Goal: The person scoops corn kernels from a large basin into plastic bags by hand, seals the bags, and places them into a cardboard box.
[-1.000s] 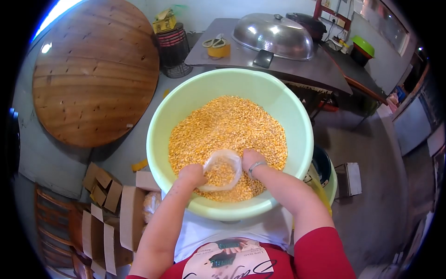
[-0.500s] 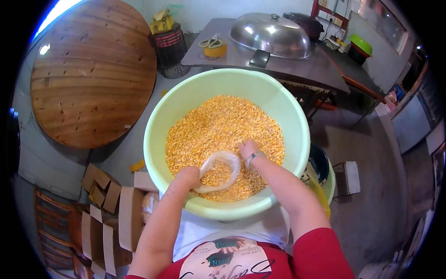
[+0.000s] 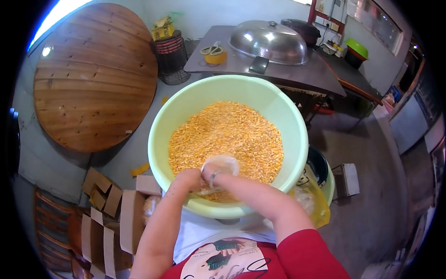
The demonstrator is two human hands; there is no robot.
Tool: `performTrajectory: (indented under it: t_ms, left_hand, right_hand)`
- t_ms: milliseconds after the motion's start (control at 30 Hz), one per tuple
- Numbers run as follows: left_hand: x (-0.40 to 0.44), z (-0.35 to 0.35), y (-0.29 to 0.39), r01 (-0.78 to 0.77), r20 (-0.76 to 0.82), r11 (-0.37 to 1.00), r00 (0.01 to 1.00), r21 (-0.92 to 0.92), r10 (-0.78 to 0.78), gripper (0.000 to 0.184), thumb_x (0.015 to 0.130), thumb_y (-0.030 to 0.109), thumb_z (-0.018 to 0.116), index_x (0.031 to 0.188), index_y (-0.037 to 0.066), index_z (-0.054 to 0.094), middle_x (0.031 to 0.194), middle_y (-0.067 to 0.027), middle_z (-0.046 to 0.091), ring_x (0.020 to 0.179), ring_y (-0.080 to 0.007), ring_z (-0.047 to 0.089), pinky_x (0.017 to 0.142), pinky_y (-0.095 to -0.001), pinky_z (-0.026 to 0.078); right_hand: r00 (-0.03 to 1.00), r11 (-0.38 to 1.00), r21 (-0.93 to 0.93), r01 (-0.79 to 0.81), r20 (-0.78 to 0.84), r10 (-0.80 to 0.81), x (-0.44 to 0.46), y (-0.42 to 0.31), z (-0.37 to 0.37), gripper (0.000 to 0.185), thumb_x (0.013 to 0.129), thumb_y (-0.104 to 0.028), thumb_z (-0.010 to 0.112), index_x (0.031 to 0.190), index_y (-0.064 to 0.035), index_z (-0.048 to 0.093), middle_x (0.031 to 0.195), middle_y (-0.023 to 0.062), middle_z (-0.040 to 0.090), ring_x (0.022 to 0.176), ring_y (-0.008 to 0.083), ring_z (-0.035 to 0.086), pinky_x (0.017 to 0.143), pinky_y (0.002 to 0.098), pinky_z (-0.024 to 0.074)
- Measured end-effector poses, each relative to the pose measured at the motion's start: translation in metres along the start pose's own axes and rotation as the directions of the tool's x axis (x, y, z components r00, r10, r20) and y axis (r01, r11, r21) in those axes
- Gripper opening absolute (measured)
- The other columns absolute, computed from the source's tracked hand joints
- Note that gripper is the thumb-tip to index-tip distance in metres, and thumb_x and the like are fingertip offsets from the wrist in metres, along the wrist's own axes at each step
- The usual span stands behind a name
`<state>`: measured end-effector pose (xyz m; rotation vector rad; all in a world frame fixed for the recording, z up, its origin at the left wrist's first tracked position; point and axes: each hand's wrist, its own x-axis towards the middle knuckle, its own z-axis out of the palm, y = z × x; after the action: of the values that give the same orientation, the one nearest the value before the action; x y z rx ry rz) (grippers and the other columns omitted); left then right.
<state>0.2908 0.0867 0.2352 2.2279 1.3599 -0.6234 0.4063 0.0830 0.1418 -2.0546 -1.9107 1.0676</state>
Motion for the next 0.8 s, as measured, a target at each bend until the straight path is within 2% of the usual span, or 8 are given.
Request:
performTrajectory:
  t_ms: [67,167,267,367,433,567,667,800]
  left_hand:
    - [0.001,0.007,-0.002,-0.017,-0.081,0.999,0.997,-0.031,0.014,0.026,0.07,0.017,0.06,0.094,0.008,0.062,0.096,-0.0113,0.063,0.092,-0.0252,0.059,0.078,-0.0362,0.048]
    - [-0.004,0.003,-0.002,0.015,-0.048,1.0,0.999,-0.024,-0.016,0.033,0.07,0.017,0.06,0.102,0.009,0.059,0.103,-0.0116,0.06,0.096,-0.0255,0.058,0.08,-0.0368,0.047]
    - [0.003,0.009,-0.004,-0.004,-0.056,1.0,0.998,-0.011,0.004,0.032,0.076,0.021,0.058,0.105,0.008,0.058,0.105,-0.0113,0.06,0.098,-0.024,0.058,0.082,-0.0358,0.046]
    - [0.005,0.011,-0.006,0.0,-0.098,0.999,0.995,-0.052,-0.005,0.029,0.077,0.016,0.055,0.104,0.007,0.058,0.104,-0.0125,0.06,0.098,-0.0252,0.058,0.082,-0.0366,0.046]
    - [0.001,0.006,-0.002,0.01,-0.093,0.998,0.996,-0.055,-0.015,0.028,0.077,0.015,0.054,0.103,0.007,0.057,0.102,-0.0133,0.061,0.097,-0.0258,0.058,0.081,-0.0369,0.047]
    - [0.002,0.003,0.0,0.009,-0.082,0.998,0.997,-0.061,-0.014,0.028,0.077,0.012,0.053,0.104,0.006,0.056,0.101,-0.0147,0.061,0.096,-0.0266,0.059,0.08,-0.0371,0.047]
    - [0.008,0.007,-0.001,0.009,-0.139,0.997,0.99,-0.076,-0.02,0.028,0.076,0.012,0.054,0.103,0.006,0.056,0.099,-0.0142,0.061,0.095,-0.027,0.059,0.079,-0.0368,0.047]
    - [0.008,0.005,-0.001,0.034,-0.19,0.994,0.98,-0.101,-0.053,0.026,0.075,0.011,0.055,0.1,0.006,0.057,0.097,-0.0138,0.062,0.093,-0.027,0.06,0.079,-0.0366,0.048]
  right_hand:
    - [1.0,0.994,0.11,-0.003,-0.02,0.005,-0.004,-0.007,0.002,0.018,0.077,-0.011,0.052,0.086,-0.0047,0.066,0.082,0.0105,0.064,0.074,0.0176,0.058,0.07,0.0351,0.0453]
    - [0.998,0.957,0.288,-0.019,0.066,0.0,0.005,0.0,0.007,0.017,0.076,-0.006,0.052,0.087,-0.003,0.065,0.083,0.0098,0.064,0.075,0.0162,0.057,0.071,0.0337,0.0453]
    - [0.994,0.949,0.308,0.064,0.066,-0.088,0.001,0.006,0.002,0.018,0.074,0.0,0.051,0.085,-0.0025,0.065,0.081,0.0104,0.064,0.076,0.0183,0.059,0.07,0.0327,0.047]
    - [0.965,0.957,0.149,0.249,-0.122,-0.232,-0.042,-0.009,-0.057,0.019,0.074,0.002,0.049,0.084,-0.0025,0.065,0.078,0.0104,0.064,0.077,0.0199,0.061,0.067,0.0328,0.0489]
    - [0.989,0.939,0.336,0.072,-0.144,-0.024,-0.044,-0.004,-0.082,0.019,0.073,0.001,0.049,0.084,-0.0028,0.065,0.077,0.0108,0.064,0.077,0.0209,0.062,0.066,0.0328,0.0501]
    - [0.87,0.992,0.08,0.099,-0.49,-0.047,-0.022,0.065,-0.104,0.02,0.073,-0.012,0.052,0.088,-0.0069,0.065,0.086,0.0153,0.063,0.082,0.0292,0.06,0.076,0.0357,0.0473]
    - [0.898,0.988,-0.113,-0.107,-0.438,0.047,-0.018,0.111,-0.1,0.025,0.077,-0.017,0.053,0.097,-0.005,0.061,0.095,0.0182,0.061,0.087,0.0309,0.059,0.079,0.037,0.0466]
    - [0.962,0.945,-0.235,-0.226,-0.204,0.179,-0.03,0.109,-0.092,0.033,0.081,-0.028,0.053,0.101,-0.003,0.058,0.099,0.0198,0.059,0.09,0.0324,0.058,0.08,0.0386,0.0459]
